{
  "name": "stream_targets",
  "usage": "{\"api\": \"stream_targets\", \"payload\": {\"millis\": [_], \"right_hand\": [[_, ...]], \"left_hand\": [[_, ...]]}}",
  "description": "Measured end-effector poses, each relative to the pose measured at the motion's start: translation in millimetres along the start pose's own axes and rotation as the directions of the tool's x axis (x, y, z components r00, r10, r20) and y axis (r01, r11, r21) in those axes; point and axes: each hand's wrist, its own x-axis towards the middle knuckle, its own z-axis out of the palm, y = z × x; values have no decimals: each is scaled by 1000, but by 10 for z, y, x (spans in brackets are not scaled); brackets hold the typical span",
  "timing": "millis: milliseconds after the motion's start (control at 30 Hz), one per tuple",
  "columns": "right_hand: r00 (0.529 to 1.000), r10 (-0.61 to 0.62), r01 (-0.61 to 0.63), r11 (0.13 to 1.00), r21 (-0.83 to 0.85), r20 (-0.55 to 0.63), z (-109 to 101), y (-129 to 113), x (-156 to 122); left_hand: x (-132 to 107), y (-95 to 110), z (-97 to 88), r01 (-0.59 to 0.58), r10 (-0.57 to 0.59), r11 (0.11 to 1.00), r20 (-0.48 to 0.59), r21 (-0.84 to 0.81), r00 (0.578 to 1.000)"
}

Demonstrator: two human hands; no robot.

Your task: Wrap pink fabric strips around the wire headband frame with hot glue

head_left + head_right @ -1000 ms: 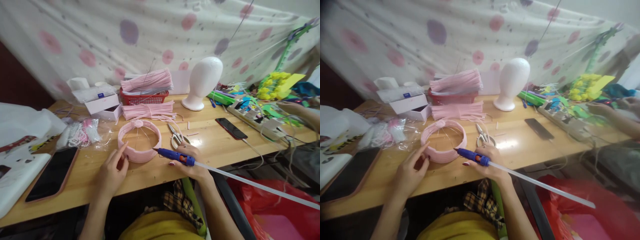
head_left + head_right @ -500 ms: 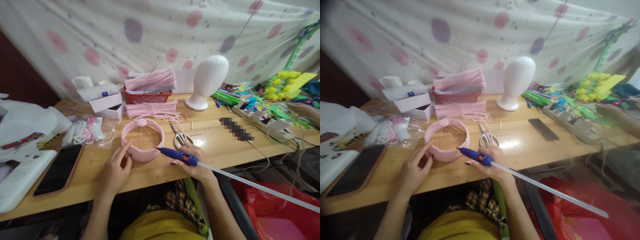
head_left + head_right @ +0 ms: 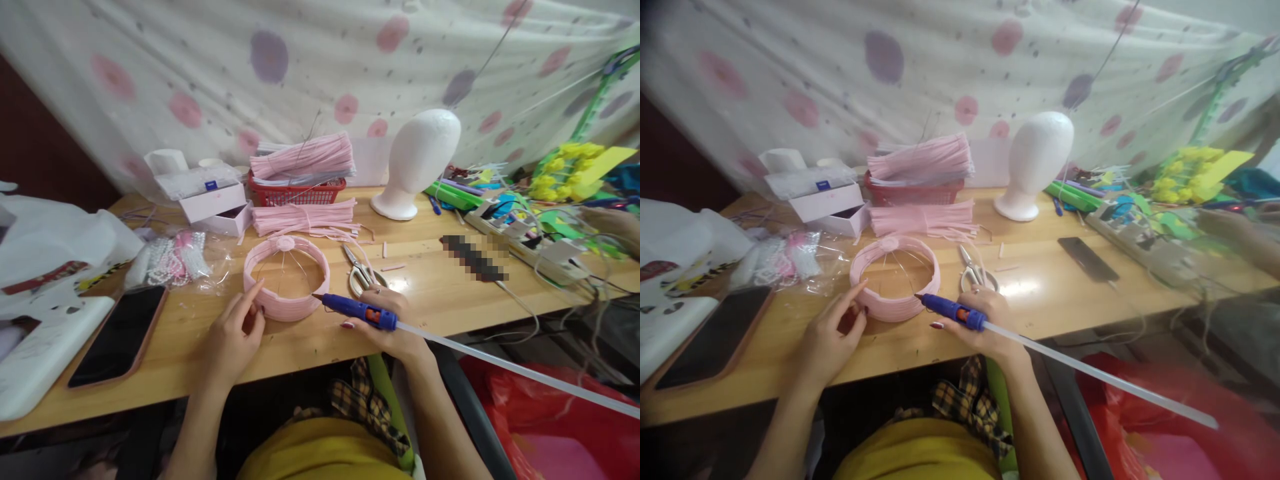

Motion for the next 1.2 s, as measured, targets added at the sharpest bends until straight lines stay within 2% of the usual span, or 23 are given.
{"api": "stream_targets", "payload": {"millis": [467,567,633,667,733,800,867,933,1067,1200], "right_hand": [[999,-17,20,997,75,-33,-21,-74,54],[996,-31,37,997,73,-78,6,-91,57],[992,3,7,997,78,-127,9,-87,62],[985,70,-57,995,86,-157,-3,-67,68],[933,279,-260,959,109,-226,-66,26,90],[832,469,-455,883,119,-295,-184,201,126],[753,561,-566,819,97,-344,-343,435,174],[712,602,-629,776,52,-363,-506,681,224],[696,628,-693,714,-96,-348,-715,1036,283],[700,633,-713,643,-278,-331,-792,1056,161]], "left_hand": [[-5,20,-9,18,-18,1000,14,-11,1000],[-8,10,-6,22,-22,1000,24,-7,999],[-12,-2,2,11,-11,1000,25,1,1000],[-15,-11,7,6,-6,1000,25,6,1000],[-23,-29,18,-4,4,1000,18,12,1000],[-32,-50,31,-13,13,1000,10,16,1000],[-39,-71,47,-22,22,1000,-11,15,1000],[-44,-92,69,-29,30,999,-38,17,999],[-45,-115,114,-94,99,994,-112,49,989],[-35,-118,141,-150,164,983,-149,104,975]]}}
